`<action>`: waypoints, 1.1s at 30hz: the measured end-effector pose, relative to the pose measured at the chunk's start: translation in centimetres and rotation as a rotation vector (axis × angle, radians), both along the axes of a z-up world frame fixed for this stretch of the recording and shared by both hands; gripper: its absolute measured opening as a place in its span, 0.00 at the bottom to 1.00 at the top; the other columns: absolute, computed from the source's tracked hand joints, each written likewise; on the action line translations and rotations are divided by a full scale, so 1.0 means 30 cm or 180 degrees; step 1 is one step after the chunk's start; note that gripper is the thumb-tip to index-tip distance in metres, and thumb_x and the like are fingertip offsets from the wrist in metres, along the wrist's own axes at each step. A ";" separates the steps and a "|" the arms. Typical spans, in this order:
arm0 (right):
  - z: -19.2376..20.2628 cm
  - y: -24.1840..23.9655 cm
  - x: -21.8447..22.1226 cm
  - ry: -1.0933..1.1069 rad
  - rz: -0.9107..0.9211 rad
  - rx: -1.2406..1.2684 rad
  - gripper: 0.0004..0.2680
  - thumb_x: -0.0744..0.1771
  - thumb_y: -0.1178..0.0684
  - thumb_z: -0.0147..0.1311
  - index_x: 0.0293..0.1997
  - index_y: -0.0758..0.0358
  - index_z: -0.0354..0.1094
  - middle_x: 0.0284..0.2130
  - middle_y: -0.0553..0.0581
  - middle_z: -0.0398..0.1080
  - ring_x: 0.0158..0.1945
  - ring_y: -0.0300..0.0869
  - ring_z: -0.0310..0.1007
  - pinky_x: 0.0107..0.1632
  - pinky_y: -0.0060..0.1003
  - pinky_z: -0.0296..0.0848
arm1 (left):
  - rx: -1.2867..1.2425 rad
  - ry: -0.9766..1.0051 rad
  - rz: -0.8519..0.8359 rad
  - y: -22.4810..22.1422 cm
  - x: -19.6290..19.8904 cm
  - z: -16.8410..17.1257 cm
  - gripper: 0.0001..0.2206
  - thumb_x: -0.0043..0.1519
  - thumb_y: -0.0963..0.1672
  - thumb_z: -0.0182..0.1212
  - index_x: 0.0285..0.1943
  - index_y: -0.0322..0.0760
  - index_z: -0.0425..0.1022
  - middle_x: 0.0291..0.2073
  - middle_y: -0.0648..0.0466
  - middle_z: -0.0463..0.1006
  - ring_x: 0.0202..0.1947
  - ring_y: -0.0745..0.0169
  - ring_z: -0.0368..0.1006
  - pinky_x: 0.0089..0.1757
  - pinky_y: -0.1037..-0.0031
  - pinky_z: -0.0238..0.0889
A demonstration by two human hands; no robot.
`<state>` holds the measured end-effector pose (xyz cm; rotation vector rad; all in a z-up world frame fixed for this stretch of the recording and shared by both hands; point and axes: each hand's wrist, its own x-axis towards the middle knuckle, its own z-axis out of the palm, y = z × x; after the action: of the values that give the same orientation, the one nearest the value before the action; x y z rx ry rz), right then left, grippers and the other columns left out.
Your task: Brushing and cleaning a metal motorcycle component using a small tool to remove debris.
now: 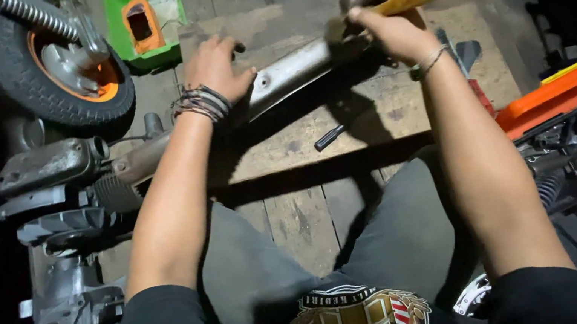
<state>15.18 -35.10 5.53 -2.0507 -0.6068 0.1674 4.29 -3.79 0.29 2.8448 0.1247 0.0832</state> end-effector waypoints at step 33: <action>-0.419 -0.331 0.396 -0.1196 -0.1208 0.0072 0.09 0.65 0.60 0.52 0.48 0.57 0.75 0.42 0.54 0.76 0.45 0.46 0.77 0.46 0.43 0.72 | 0.0012 0.1334 0.0154 -0.162 0.062 0.004 0.35 0.45 0.65 0.77 0.45 0.38 0.76 0.41 0.46 0.82 0.46 0.42 0.77 0.47 0.54 0.70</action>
<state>27.06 -45.01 -7.04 -2.1487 -0.4269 -0.4531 6.15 -8.65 0.40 2.8204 0.2796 -0.5041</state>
